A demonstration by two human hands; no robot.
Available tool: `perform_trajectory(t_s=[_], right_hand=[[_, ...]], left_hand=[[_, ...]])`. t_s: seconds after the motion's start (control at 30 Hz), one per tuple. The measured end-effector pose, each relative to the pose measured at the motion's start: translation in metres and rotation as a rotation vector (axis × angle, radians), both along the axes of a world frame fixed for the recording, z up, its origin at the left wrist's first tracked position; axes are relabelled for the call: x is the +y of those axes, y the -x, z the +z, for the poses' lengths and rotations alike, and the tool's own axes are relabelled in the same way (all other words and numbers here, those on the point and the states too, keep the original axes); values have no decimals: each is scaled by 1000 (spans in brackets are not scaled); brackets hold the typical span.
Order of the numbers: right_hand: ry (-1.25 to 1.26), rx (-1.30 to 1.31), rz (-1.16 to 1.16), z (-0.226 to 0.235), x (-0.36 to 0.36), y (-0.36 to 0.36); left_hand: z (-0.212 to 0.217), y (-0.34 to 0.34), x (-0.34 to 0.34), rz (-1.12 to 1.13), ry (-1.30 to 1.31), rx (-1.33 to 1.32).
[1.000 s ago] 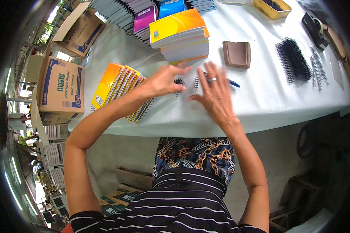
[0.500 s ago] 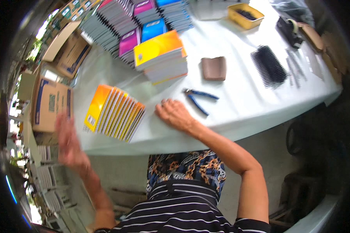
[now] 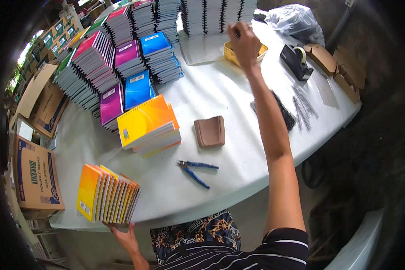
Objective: The person repeatedly picks up a spiral notebook and a metal coil, inserts the coil through the notebook's holes, and uses pliers to close the coil ends. Finished notebooks are stacked on the table.
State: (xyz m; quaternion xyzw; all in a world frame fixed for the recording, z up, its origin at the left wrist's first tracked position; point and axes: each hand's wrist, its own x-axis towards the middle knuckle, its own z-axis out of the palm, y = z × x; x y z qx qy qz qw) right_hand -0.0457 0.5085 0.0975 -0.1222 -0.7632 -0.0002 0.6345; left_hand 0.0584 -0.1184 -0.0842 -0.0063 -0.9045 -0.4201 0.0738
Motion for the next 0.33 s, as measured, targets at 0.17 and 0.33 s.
perform_trajectory(t_s=[0.17, 0.33], right_hand=[[455, -559, -293, -31, 137, 39], [641, -628, -141, -68, 186, 37]], left_hand=[[-42, 3, -6, 114, 108, 37], [-36, 6, -7, 93, 47, -23]])
